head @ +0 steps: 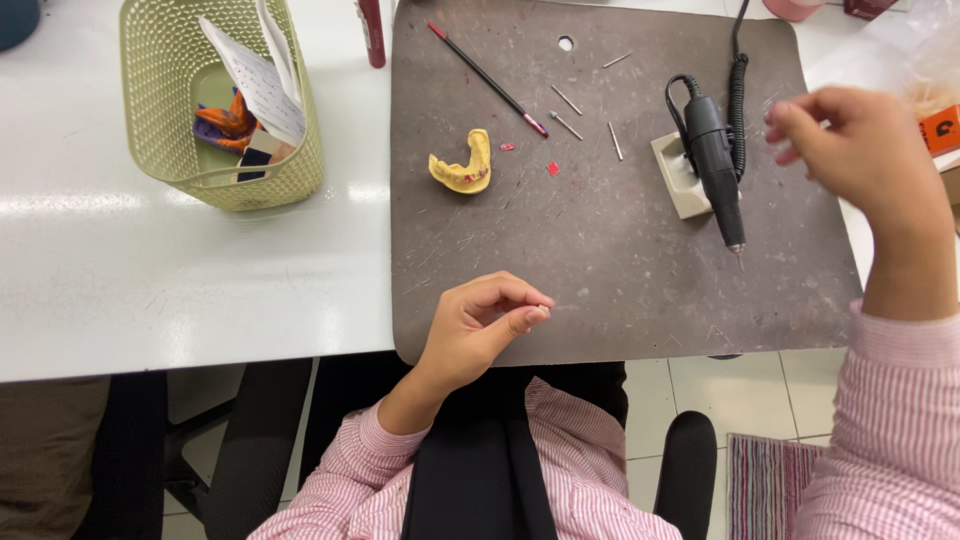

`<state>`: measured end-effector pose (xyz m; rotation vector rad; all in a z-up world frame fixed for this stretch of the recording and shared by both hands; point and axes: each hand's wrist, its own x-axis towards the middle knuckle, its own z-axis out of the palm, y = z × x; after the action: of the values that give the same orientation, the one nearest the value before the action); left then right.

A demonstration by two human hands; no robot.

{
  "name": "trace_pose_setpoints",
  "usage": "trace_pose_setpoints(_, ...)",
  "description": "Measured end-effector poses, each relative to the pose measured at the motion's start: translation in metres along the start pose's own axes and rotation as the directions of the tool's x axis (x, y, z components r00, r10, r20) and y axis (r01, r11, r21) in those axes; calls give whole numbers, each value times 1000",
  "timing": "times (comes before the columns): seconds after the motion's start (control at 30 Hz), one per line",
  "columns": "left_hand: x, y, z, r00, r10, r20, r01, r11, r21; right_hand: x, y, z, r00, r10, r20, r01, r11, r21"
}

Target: The person uses a rotary tool to grind a small white component, then places it into a yellow dental mold. They use a small brush to clean the mold and continue adjusting the component with the rotary tool.

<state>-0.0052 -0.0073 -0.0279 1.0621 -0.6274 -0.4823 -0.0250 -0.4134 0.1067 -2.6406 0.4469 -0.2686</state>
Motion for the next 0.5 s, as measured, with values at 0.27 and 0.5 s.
trace_pose_setpoints(0.27, -2, -2, 0, 998, -6, -57, 4, 999, -35, 168, 88, 65, 973, -226, 38, 151, 759, 633)
trace_pose_setpoints(0.5, 1, -6, -4, 997, -59, -55, 50, 987, -155, 235, 100, 111, 995, -48, 93, -41, 639, 768)
